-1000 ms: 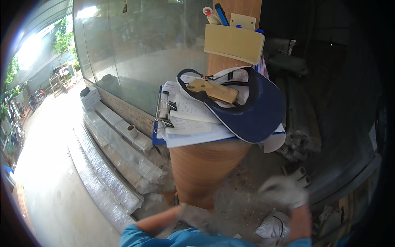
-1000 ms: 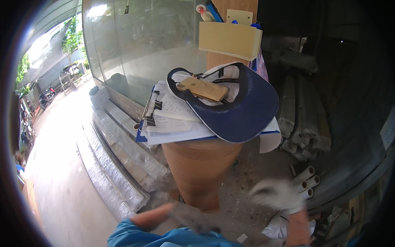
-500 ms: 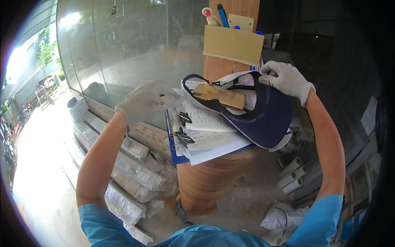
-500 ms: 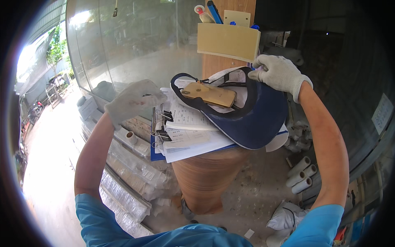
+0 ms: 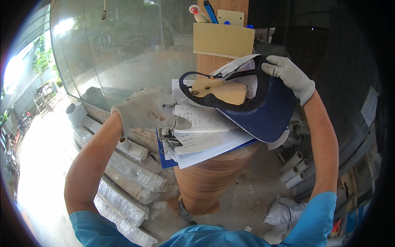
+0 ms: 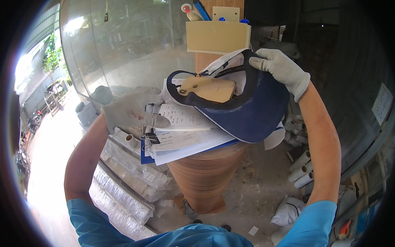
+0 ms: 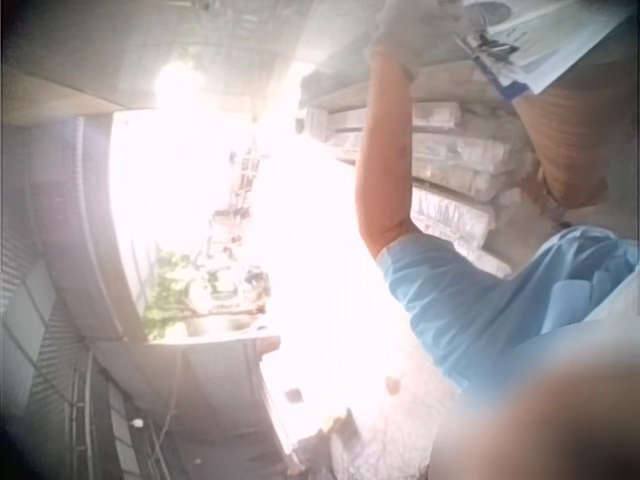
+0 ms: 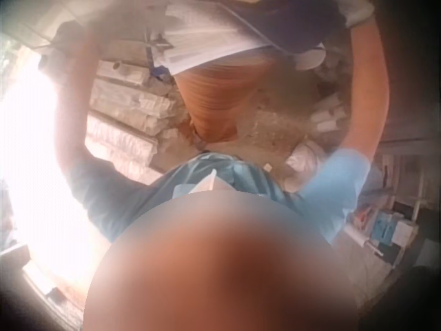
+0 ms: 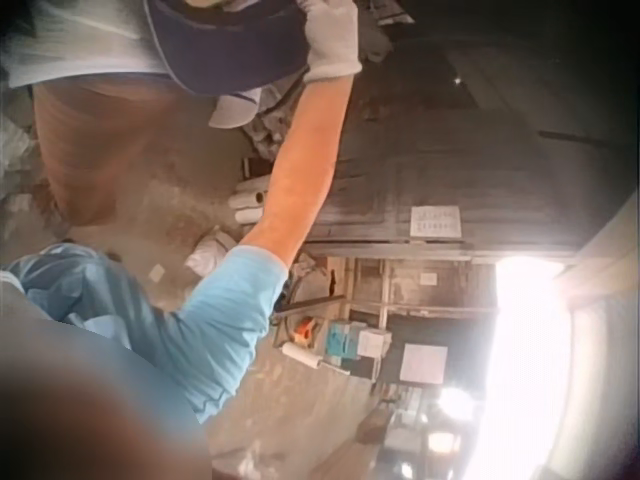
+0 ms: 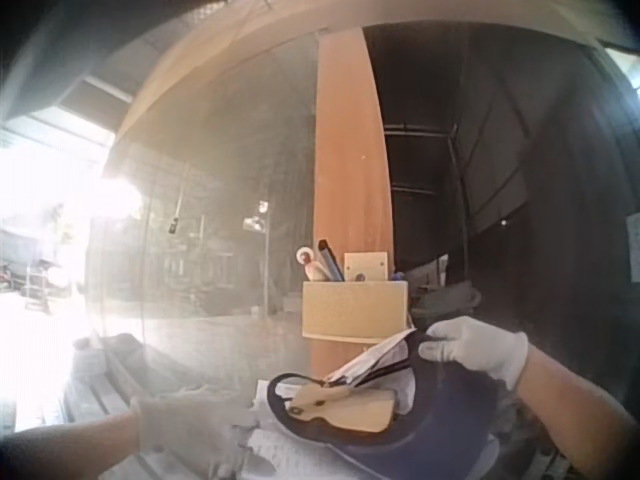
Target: The person puts on gloves and briefly handles a clipboard with papers. They then walk to a crate of wooden pieces, pick up a white sack, and transfer the wooden pieces from the crate into the sack one by one.
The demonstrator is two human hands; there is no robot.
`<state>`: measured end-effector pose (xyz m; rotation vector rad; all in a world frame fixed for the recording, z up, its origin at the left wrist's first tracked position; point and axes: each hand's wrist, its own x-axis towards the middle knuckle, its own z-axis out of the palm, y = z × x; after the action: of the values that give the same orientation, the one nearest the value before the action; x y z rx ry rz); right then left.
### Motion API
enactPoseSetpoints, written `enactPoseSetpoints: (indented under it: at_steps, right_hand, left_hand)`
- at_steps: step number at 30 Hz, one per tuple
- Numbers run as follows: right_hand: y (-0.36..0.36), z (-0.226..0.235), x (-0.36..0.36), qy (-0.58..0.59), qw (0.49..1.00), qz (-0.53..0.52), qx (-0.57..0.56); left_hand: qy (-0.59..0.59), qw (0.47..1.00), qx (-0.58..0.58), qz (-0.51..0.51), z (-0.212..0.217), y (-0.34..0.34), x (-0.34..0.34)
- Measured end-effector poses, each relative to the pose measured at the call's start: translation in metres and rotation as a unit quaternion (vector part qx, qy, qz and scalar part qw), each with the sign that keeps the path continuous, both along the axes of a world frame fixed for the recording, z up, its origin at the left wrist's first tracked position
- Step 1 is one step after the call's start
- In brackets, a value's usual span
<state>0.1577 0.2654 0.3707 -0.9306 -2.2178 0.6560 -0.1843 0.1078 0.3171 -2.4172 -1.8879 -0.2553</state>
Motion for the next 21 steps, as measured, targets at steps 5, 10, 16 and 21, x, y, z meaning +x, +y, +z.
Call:
enactPoseSetpoints:
  at_steps: [5,10,16,21]
  right_hand:
    - [0.002,-0.014,0.009,0.071,0.997,0.021,0.02]
    - [-0.005,-0.025,0.018,0.149,0.988,0.035,0.027]
    - [-0.01,-0.018,0.025,0.128,0.991,0.043,-0.003]
    - [-0.011,-0.021,0.031,0.145,0.989,0.042,0.002]
  left_hand:
    - [-0.071,0.997,-0.016,-0.016,-0.007,-0.01,0.007]
    - [-0.153,0.986,-0.071,0.005,-0.01,-0.022,0.013]
    - [-0.188,0.981,-0.034,0.039,-0.007,-0.027,0.028]
    - [-0.032,0.998,-0.019,0.05,-0.005,-0.033,0.038]
